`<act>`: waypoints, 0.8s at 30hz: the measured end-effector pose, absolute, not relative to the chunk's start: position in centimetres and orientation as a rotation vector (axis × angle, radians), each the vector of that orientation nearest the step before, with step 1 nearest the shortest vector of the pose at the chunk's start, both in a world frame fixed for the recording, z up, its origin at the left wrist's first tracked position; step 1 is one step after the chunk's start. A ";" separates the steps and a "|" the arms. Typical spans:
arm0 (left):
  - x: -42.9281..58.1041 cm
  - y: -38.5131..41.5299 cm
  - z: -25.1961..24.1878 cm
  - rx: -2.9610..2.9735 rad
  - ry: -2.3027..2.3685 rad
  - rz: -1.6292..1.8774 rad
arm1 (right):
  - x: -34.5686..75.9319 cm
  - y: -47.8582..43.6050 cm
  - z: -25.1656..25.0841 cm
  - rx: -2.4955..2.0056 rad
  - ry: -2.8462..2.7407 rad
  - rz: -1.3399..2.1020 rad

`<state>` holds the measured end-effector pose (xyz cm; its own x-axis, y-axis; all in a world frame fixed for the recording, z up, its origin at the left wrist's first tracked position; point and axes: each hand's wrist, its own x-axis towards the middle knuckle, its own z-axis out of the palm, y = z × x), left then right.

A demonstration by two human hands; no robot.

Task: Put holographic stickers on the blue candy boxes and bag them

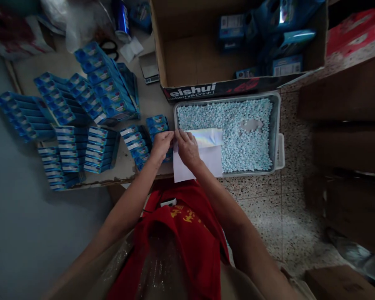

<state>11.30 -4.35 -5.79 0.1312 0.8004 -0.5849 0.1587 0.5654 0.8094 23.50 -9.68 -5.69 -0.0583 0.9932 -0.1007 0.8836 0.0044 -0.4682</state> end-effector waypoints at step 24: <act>12.1 -4.8 -4.0 0.504 1.357 0.474 | 24.3 -11.0 -4.8 -2.102 -2.034 0.596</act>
